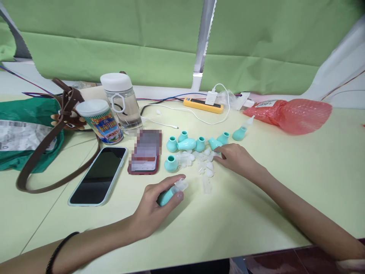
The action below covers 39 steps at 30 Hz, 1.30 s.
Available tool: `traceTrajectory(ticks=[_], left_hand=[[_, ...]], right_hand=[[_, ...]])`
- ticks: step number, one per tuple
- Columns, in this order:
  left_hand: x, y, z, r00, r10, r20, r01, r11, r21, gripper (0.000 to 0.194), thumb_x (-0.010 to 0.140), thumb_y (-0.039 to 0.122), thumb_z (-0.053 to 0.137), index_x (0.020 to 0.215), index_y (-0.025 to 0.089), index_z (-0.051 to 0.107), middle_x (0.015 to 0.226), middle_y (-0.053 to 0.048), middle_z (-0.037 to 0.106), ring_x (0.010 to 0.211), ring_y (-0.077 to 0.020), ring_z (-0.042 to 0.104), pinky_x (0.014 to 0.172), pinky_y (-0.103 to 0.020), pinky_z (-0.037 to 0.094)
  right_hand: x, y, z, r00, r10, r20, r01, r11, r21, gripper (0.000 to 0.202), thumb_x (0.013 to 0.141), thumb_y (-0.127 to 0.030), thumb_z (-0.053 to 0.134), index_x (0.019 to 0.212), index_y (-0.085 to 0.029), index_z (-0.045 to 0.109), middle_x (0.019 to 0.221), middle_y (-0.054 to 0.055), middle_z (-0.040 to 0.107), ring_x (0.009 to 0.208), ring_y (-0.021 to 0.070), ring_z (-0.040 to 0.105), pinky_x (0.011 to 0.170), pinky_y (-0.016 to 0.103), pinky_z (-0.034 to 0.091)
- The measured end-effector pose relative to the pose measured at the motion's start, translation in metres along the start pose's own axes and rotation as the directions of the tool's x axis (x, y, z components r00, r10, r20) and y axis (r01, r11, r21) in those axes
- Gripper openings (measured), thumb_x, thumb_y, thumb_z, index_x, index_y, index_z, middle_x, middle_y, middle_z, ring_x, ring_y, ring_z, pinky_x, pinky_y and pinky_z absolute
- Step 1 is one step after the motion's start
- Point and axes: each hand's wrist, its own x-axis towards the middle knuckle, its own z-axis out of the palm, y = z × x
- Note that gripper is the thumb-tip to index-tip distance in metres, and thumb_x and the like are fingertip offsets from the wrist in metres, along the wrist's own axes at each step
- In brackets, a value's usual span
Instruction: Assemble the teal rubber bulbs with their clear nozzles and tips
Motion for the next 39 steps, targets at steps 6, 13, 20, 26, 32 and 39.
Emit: traceTrajectory(ticks=[6, 13, 20, 26, 32, 39], left_hand=[[0.001, 0.004, -0.002, 0.994, -0.057, 0.089, 0.054, 0.998, 0.036, 0.025, 0.082, 0.025, 0.043, 0.106, 0.018, 0.044, 0.06, 0.004, 0.05, 0.053, -0.0099, 0.047, 0.051, -0.022, 0.037], [0.0, 0.002, 0.003, 1.0, -0.009, 0.016, 0.008, 0.998, 0.07, 0.01, 0.071, 0.02, 0.054, 0.078, 0.017, 0.047, 0.066, 0.0, 0.059, 0.055, -0.0103, 0.051, 0.051, -0.02, 0.04], [-0.001, -0.002, 0.004, 0.994, 0.099, -0.048, -0.093, 0.988, 0.126, 0.011, 0.065, 0.017, 0.06, 0.074, 0.013, 0.057, 0.067, -0.005, 0.067, 0.051, -0.0128, 0.057, 0.048, -0.022, 0.045], [0.001, 0.0, 0.002, 0.99, 0.139, -0.017, -0.137, 0.986, 0.093, 0.011, 0.065, 0.017, 0.062, 0.074, 0.011, 0.062, 0.064, -0.006, 0.068, 0.052, -0.0145, 0.06, 0.047, -0.022, 0.046], [0.002, -0.001, 0.003, 0.982, 0.181, 0.049, -0.184, 0.981, 0.063, 0.013, 0.067, 0.017, 0.061, 0.079, 0.012, 0.063, 0.062, -0.005, 0.066, 0.047, -0.0118, 0.055, 0.042, -0.021, 0.042], [0.002, 0.0, 0.001, 0.966, 0.254, 0.035, -0.256, 0.966, 0.034, 0.016, 0.067, 0.013, 0.061, 0.083, 0.012, 0.063, 0.066, -0.006, 0.067, 0.052, -0.0133, 0.059, 0.047, -0.022, 0.045]], right_hand=[[0.001, 0.003, -0.003, 0.997, -0.009, -0.078, 0.006, 0.999, -0.045, 0.022, 0.079, -0.022, 0.044, 0.092, -0.019, 0.062, 0.078, 0.007, 0.058, 0.065, 0.0181, 0.055, 0.044, 0.023, 0.026], [-0.024, -0.021, -0.025, 0.873, -0.293, -0.389, 0.479, 0.66, 0.579, 0.02, 0.075, -0.025, 0.055, 0.094, -0.018, 0.06, 0.081, 0.002, 0.063, 0.07, 0.0109, 0.057, 0.064, 0.022, 0.045], [-0.035, -0.05, -0.02, 0.835, -0.467, -0.292, 0.509, 0.451, 0.734, 0.02, 0.081, -0.024, 0.049, 0.096, -0.016, 0.06, 0.075, 0.004, 0.056, 0.063, 0.0081, 0.049, 0.057, 0.02, 0.038], [-0.033, -0.044, -0.023, 0.782, -0.602, -0.161, 0.525, 0.498, 0.69, 0.024, 0.086, -0.025, 0.04, 0.092, -0.013, 0.059, 0.067, 0.002, 0.046, 0.059, 0.0076, 0.041, 0.056, 0.02, 0.032], [-0.037, -0.045, -0.03, 0.756, -0.647, -0.1, 0.548, 0.542, 0.637, 0.024, 0.087, -0.023, 0.036, 0.084, -0.012, 0.058, 0.065, 0.0, 0.041, 0.058, 0.008, 0.038, 0.055, 0.02, 0.03], [-0.035, -0.048, -0.026, 0.761, -0.633, -0.142, 0.535, 0.489, 0.689, 0.025, 0.086, -0.024, 0.038, 0.086, -0.011, 0.059, 0.063, 0.001, 0.043, 0.057, 0.0075, 0.039, 0.054, 0.019, 0.031]])
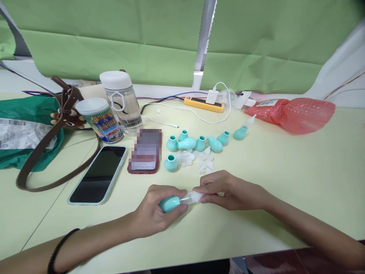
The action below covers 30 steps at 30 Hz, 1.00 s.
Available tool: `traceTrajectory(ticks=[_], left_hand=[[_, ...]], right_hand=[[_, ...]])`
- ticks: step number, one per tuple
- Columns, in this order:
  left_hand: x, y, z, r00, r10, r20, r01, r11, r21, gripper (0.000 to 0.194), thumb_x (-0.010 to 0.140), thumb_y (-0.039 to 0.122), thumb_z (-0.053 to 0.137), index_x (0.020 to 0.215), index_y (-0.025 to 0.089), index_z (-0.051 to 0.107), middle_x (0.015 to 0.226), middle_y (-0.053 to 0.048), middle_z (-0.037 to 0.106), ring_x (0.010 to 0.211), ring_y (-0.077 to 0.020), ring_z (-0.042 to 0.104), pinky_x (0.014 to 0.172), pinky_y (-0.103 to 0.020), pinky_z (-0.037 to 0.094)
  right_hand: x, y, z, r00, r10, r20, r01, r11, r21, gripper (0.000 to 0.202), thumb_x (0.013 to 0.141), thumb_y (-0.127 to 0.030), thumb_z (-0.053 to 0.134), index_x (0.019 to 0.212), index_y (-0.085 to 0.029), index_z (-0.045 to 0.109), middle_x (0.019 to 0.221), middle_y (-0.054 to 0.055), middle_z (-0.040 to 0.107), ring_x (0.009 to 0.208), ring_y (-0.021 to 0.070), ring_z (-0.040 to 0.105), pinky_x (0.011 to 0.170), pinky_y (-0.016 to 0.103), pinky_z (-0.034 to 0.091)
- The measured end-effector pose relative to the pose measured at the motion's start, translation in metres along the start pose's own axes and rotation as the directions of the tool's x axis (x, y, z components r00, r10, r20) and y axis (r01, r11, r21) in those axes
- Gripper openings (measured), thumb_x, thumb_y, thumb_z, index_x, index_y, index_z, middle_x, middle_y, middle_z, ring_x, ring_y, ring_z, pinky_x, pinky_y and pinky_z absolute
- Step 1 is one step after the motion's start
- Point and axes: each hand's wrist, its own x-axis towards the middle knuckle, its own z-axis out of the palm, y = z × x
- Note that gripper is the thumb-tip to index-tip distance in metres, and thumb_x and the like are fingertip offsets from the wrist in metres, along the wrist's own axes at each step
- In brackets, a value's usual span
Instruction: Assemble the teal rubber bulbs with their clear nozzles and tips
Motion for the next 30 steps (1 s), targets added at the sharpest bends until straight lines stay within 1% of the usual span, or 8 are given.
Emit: traceTrajectory(ticks=[9, 13, 16, 18, 20, 22, 25, 30], left_hand=[[0.0, -0.002, 0.0, 1.0, 0.009, -0.008, -0.009, 1.0, 0.019, 0.015, 0.068, 0.014, 0.062, 0.082, 0.013, 0.06, 0.068, -0.006, 0.068, 0.052, -0.0133, 0.06, 0.047, -0.022, 0.045], [-0.003, 0.002, -0.002, 0.999, 0.019, 0.041, -0.019, 1.0, -0.015, 0.032, 0.068, 0.015, 0.061, 0.099, 0.016, 0.055, 0.082, -0.007, 0.067, 0.063, -0.0155, 0.06, 0.055, -0.025, 0.048], [-0.004, 0.002, -0.005, 0.998, 0.019, 0.054, -0.016, 0.998, -0.06, 0.048, 0.071, 0.016, 0.056, 0.118, 0.018, 0.042, 0.102, -0.011, 0.061, 0.083, -0.0194, 0.057, 0.072, -0.033, 0.048], [-0.003, -0.001, -0.006, 0.999, 0.04, 0.012, -0.039, 0.998, -0.041, 0.042, 0.074, 0.012, 0.052, 0.115, 0.019, 0.044, 0.101, -0.01, 0.059, 0.083, -0.0183, 0.056, 0.071, -0.033, 0.048], [0.0, -0.004, -0.005, 0.996, 0.086, -0.033, -0.085, 0.996, 0.024, 0.033, 0.074, 0.007, 0.048, 0.105, 0.019, 0.052, 0.092, -0.008, 0.059, 0.077, -0.0159, 0.055, 0.065, -0.03, 0.048], [0.002, -0.006, -0.003, 0.991, 0.131, -0.033, -0.128, 0.988, 0.082, 0.028, 0.074, 0.005, 0.047, 0.099, 0.017, 0.055, 0.085, -0.008, 0.058, 0.074, -0.0153, 0.054, 0.062, -0.029, 0.048], [0.003, -0.006, -0.002, 0.987, 0.161, 0.006, -0.16, 0.978, 0.135, 0.025, 0.074, 0.005, 0.045, 0.095, 0.014, 0.056, 0.082, -0.009, 0.057, 0.075, -0.0165, 0.055, 0.064, -0.03, 0.048], [0.002, -0.004, -0.002, 0.988, 0.156, 0.022, -0.157, 0.976, 0.15, 0.024, 0.073, 0.003, 0.044, 0.093, 0.013, 0.055, 0.082, -0.009, 0.056, 0.077, -0.0168, 0.054, 0.065, -0.03, 0.048]], right_hand=[[0.004, 0.008, 0.007, 0.99, 0.005, -0.143, 0.028, 0.974, 0.223, 0.019, 0.079, -0.022, 0.051, 0.092, -0.015, 0.063, 0.066, 0.001, 0.053, 0.056, 0.0059, 0.045, 0.052, 0.018, 0.036], [0.004, 0.001, -0.001, 0.964, 0.025, -0.264, 0.079, 0.924, 0.374, 0.015, 0.071, -0.015, 0.06, 0.085, -0.016, 0.066, 0.064, 0.002, 0.06, 0.053, 0.0068, 0.051, 0.049, 0.019, 0.041], [-0.003, 0.004, -0.017, 0.875, 0.093, -0.474, 0.129, 0.901, 0.415, 0.013, 0.067, -0.01, 0.061, 0.076, -0.017, 0.067, 0.06, 0.001, 0.061, 0.049, 0.0073, 0.052, 0.042, 0.017, 0.039], [-0.011, 0.013, -0.034, 0.725, 0.183, -0.664, 0.125, 0.913, 0.387, 0.009, 0.066, -0.011, 0.061, 0.068, -0.018, 0.066, 0.06, 0.001, 0.062, 0.049, 0.0077, 0.051, 0.038, 0.017, 0.035], [-0.022, 0.025, -0.054, 0.536, 0.249, -0.807, 0.022, 0.951, 0.308, 0.007, 0.066, -0.014, 0.061, 0.059, -0.016, 0.064, 0.053, 0.0, 0.058, 0.047, 0.0077, 0.047, 0.039, 0.018, 0.032], [-0.033, 0.04, -0.072, 0.427, 0.248, -0.869, -0.238, 0.959, 0.156, 0.009, 0.063, -0.015, 0.062, 0.054, -0.015, 0.06, 0.049, 0.0, 0.054, 0.046, 0.008, 0.044, 0.042, 0.02, 0.033], [-0.048, 0.061, -0.089, 0.447, 0.238, -0.862, -0.645, 0.754, -0.126, 0.01, 0.062, -0.018, 0.058, 0.054, -0.013, 0.059, 0.05, 0.001, 0.055, 0.046, 0.0081, 0.042, 0.045, 0.022, 0.034], [-0.059, 0.077, -0.096, 0.469, 0.328, -0.82, -0.77, 0.606, -0.198, 0.013, 0.062, -0.019, 0.055, 0.053, -0.012, 0.059, 0.05, 0.003, 0.057, 0.046, 0.0092, 0.047, 0.048, 0.022, 0.035]])
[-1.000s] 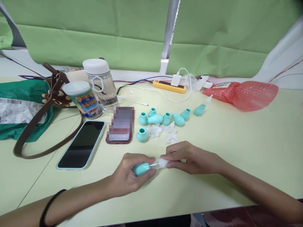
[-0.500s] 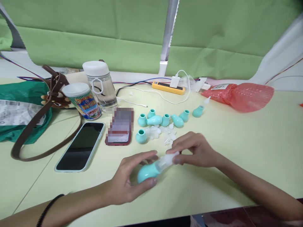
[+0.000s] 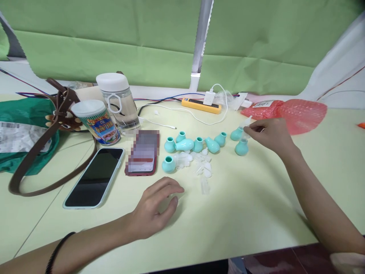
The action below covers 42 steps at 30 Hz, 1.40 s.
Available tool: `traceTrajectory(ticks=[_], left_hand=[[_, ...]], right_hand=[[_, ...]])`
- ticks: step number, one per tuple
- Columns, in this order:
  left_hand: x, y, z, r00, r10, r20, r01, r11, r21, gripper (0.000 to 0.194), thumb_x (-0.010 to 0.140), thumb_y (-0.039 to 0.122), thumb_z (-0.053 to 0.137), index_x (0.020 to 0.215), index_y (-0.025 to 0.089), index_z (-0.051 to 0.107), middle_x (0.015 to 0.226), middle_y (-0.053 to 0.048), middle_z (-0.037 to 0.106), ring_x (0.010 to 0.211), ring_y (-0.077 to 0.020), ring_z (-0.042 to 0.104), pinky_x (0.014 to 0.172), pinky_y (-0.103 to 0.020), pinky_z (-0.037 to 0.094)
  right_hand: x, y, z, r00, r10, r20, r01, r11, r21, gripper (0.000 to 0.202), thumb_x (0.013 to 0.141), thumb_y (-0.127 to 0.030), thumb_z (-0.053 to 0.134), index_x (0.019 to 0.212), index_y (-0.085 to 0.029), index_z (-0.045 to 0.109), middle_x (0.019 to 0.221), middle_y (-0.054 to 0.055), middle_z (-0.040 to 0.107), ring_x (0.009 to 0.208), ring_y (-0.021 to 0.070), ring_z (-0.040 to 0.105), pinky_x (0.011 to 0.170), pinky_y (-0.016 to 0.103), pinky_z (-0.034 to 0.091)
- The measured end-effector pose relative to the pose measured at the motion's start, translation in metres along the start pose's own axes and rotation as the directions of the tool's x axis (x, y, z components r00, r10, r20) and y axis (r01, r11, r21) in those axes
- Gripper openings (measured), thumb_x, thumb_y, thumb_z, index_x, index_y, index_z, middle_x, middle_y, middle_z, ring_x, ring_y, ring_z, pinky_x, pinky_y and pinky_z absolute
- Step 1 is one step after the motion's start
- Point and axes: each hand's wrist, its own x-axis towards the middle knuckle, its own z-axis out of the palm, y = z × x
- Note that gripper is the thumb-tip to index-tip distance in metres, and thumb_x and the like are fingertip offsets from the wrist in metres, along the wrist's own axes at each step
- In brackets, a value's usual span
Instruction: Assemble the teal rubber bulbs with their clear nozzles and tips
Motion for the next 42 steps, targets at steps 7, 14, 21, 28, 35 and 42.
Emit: traceTrajectory(ticks=[7, 14, 21, 28, 35, 42], left_hand=[[-0.001, 0.0, -0.001, 1.0, -0.009, 0.015, 0.009, 1.0, 0.018, 0.022, 0.075, 0.005, 0.043, 0.09, 0.014, 0.056, 0.083, -0.009, 0.056, 0.077, -0.016, 0.054, 0.065, -0.029, 0.048], [-0.001, 0.0, 0.0, 1.0, -0.016, 0.013, 0.016, 1.0, 0.012, 0.021, 0.074, 0.005, 0.044, 0.088, 0.015, 0.056, 0.082, -0.008, 0.056, 0.075, -0.0157, 0.054, 0.064, -0.029, 0.048], [0.0, 0.0, 0.0, 0.999, -0.028, 0.028, 0.027, 0.999, 0.029, 0.019, 0.074, 0.004, 0.044, 0.086, 0.011, 0.056, 0.079, -0.009, 0.056, 0.074, -0.0166, 0.054, 0.064, -0.03, 0.047], [-0.001, -0.002, 0.0, 0.998, -0.045, 0.047, 0.044, 0.999, 0.022, 0.018, 0.075, 0.003, 0.043, 0.086, 0.012, 0.054, 0.075, -0.008, 0.056, 0.071, -0.0158, 0.052, 0.061, -0.029, 0.045], [-0.003, -0.004, 0.001, 0.999, -0.021, 0.046, 0.019, 0.999, 0.049, 0.019, 0.075, 0.004, 0.044, 0.088, 0.013, 0.055, 0.076, -0.007, 0.056, 0.071, -0.0158, 0.052, 0.061, -0.029, 0.045], [-0.005, -0.008, 0.004, 1.0, -0.021, -0.011, 0.021, 0.998, 0.066, 0.034, 0.076, 0.009, 0.05, 0.108, 0.017, 0.047, 0.081, -0.006, 0.057, 0.068, -0.0136, 0.051, 0.062, -0.027, 0.046]], right_hand=[[0.002, 0.002, 0.002, 0.987, 0.132, -0.095, -0.139, 0.988, -0.07, 0.013, 0.062, -0.022, 0.055, 0.059, -0.011, 0.061, 0.057, 0.007, 0.061, 0.056, 0.0138, 0.056, 0.06, 0.024, 0.041], [0.005, 0.006, 0.006, 0.973, 0.188, -0.135, -0.206, 0.969, -0.139, 0.03, 0.065, -0.032, 0.056, 0.082, -0.009, 0.066, 0.056, 0.006, 0.06, 0.059, 0.017, 0.056, 0.069, 0.03, 0.041], [-0.028, -0.047, 0.021, 0.93, -0.353, 0.102, 0.346, 0.935, 0.084, 0.022, 0.073, -0.027, 0.05, 0.086, -0.016, 0.063, 0.065, 0.003, 0.06, 0.054, 0.0113, 0.051, 0.056, 0.023, 0.041], [-0.059, -0.093, 0.039, 0.706, -0.524, 0.477, 0.511, 0.843, 0.17, 0.033, 0.075, -0.028, 0.049, 0.106, -0.019, 0.054, 0.096, 0.01, 0.05, 0.082, 0.0193, 0.05, 0.063, 0.03, 0.042], [-0.061, -0.088, 0.052, 0.722, -0.579, 0.379, 0.55, 0.812, 0.195, 0.02, 0.071, -0.025, 0.053, 0.088, -0.014, 0.058, 0.087, 0.009, 0.048, 0.075, 0.0174, 0.047, 0.059, 0.028, 0.041], [-0.069, -0.1, 0.05, 0.779, -0.621, 0.089, 0.538, 0.734, 0.414, 0.016, 0.073, -0.025, 0.054, 0.084, -0.014, 0.052, 0.081, 0.008, 0.054, 0.077, 0.0171, 0.048, 0.065, 0.03, 0.041]])
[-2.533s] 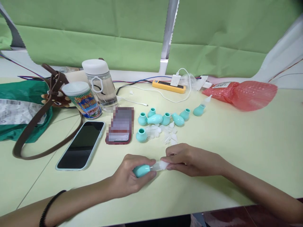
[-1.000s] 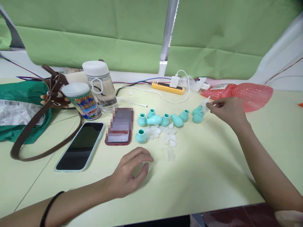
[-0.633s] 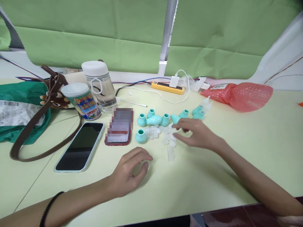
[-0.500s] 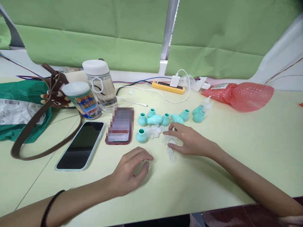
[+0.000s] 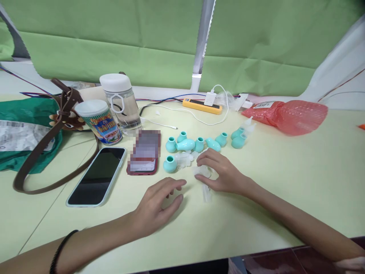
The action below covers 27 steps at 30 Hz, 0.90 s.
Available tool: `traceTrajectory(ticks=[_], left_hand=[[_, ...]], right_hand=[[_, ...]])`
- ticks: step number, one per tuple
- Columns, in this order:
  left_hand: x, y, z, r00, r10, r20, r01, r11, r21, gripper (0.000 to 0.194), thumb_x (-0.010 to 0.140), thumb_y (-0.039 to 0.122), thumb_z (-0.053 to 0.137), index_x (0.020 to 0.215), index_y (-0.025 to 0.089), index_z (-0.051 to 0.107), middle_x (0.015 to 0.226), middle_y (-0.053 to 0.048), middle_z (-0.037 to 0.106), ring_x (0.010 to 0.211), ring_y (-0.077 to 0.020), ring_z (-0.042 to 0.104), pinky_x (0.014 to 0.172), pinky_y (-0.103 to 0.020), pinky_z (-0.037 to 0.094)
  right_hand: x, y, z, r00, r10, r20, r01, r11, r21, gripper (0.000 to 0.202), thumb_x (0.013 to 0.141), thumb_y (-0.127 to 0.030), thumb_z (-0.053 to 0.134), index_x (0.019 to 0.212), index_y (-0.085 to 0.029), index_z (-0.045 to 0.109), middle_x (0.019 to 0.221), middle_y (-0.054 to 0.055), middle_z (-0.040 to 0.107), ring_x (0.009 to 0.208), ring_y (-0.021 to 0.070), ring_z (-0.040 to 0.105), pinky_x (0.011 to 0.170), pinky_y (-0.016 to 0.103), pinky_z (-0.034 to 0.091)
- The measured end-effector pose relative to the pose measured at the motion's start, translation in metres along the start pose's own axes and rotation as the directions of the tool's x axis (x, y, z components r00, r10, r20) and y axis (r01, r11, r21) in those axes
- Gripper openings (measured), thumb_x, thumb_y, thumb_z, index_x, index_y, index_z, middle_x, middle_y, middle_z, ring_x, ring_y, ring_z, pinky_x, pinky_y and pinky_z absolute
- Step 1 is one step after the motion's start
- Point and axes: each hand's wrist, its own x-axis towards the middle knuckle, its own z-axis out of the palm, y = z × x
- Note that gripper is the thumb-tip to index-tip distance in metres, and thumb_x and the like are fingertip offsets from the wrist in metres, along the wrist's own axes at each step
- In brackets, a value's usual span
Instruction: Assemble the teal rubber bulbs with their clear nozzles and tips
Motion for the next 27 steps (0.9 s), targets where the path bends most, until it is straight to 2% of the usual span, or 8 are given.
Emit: traceTrajectory(ticks=[5, 8, 13, 16, 18, 20, 23, 27], left_hand=[[0.0, 0.004, -0.003, 0.991, 0.098, 0.09, -0.088, 0.989, -0.115, 0.044, 0.076, 0.011, 0.054, 0.117, 0.02, 0.042, 0.087, -0.007, 0.057, 0.075, -0.0145, 0.053, 0.065, -0.026, 0.048], [0.001, 0.007, -0.005, 0.977, 0.18, 0.115, -0.156, 0.97, -0.187, 0.037, 0.075, 0.006, 0.054, 0.109, 0.019, 0.051, 0.089, -0.008, 0.059, 0.081, -0.0155, 0.056, 0.068, -0.026, 0.049], [0.001, 0.007, -0.002, 0.995, 0.098, 0.023, -0.091, 0.973, -0.212, 0.038, 0.069, 0.008, 0.061, 0.105, 0.017, 0.053, 0.08, -0.006, 0.064, 0.071, -0.0147, 0.059, 0.062, -0.025, 0.05], [0.0, 0.007, -0.001, 0.998, -0.056, 0.011, 0.057, 0.985, -0.16, 0.026, 0.07, 0.012, 0.061, 0.096, 0.014, 0.059, 0.074, -0.006, 0.065, 0.063, -0.0133, 0.06, 0.059, -0.023, 0.05], [0.001, 0.008, 0.0, 0.977, -0.214, 0.009, 0.213, 0.967, -0.141, 0.021, 0.07, 0.016, 0.06, 0.091, 0.013, 0.061, 0.072, -0.006, 0.067, 0.061, -0.0133, 0.061, 0.059, -0.023, 0.05], [0.002, 0.008, 0.001, 0.932, -0.362, 0.028, 0.361, 0.916, -0.173, 0.021, 0.071, 0.02, 0.059, 0.09, 0.013, 0.062, 0.071, -0.005, 0.067, 0.062, -0.0139, 0.062, 0.06, -0.023, 0.051], [0.004, 0.008, 0.002, 0.875, -0.479, 0.066, 0.479, 0.843, -0.245, 0.022, 0.071, 0.023, 0.058, 0.09, 0.013, 0.062, 0.071, -0.005, 0.067, 0.066, -0.0152, 0.062, 0.063, -0.024, 0.05], [0.004, 0.007, 0.002, 0.861, -0.505, 0.055, 0.502, 0.83, -0.243, 0.019, 0.069, 0.022, 0.059, 0.085, 0.014, 0.063, 0.063, -0.003, 0.062, 0.058, -0.0131, 0.057, 0.056, -0.023, 0.047]], right_hand=[[-0.003, -0.037, 0.001, 1.0, -0.024, 0.0, 0.022, 0.935, 0.353, 0.014, 0.072, -0.023, 0.056, 0.082, -0.013, 0.054, 0.065, 0.002, 0.055, 0.06, 0.0099, 0.048, 0.056, 0.022, 0.04], [-0.006, -0.049, 0.006, 0.993, 0.091, 0.08, -0.118, 0.868, 0.482, 0.014, 0.071, -0.025, 0.058, 0.075, -0.012, 0.059, 0.054, -0.001, 0.05, 0.049, 0.007, 0.043, 0.047, 0.019, 0.037], [-0.004, -0.051, 0.009, 0.946, 0.255, 0.2, -0.324, 0.74, 0.589, 0.018, 0.077, -0.027, 0.052, 0.074, -0.013, 0.063, 0.059, 0.002, 0.059, 0.05, 0.0073, 0.049, 0.046, 0.018, 0.041], [0.002, -0.039, -0.002, 0.973, 0.228, 0.021, -0.213, 0.872, 0.441, 0.016, 0.077, -0.024, 0.051, 0.08, -0.013, 0.063, 0.066, 0.003, 0.062, 0.055, 0.0083, 0.053, 0.053, 0.019, 0.043], [0.005, -0.022, -0.013, 0.956, 0.21, -0.203, -0.173, 0.967, 0.186, 0.015, 0.075, -0.024, 0.053, 0.081, -0.013, 0.062, 0.068, 0.004, 0.062, 0.055, 0.0093, 0.053, 0.055, 0.021, 0.043], [0.007, 0.002, -0.022, 0.926, 0.169, -0.338, -0.225, 0.965, -0.134, 0.016, 0.075, -0.026, 0.052, 0.079, -0.014, 0.062, 0.063, 0.003, 0.061, 0.055, 0.0114, 0.054, 0.056, 0.023, 0.042], [0.005, 0.034, -0.028, 0.921, 0.308, -0.24, -0.385, 0.82, -0.424, 0.021, 0.075, -0.028, 0.05, 0.084, -0.014, 0.062, 0.07, 0.005, 0.062, 0.054, 0.0133, 0.054, 0.05, 0.024, 0.038], [0.001, 0.051, -0.021, 0.861, 0.497, -0.109, -0.463, 0.677, -0.571, 0.027, 0.075, -0.033, 0.047, 0.091, -0.016, 0.06, 0.081, 0.005, 0.062, 0.063, 0.017, 0.057, 0.049, 0.024, 0.036]])
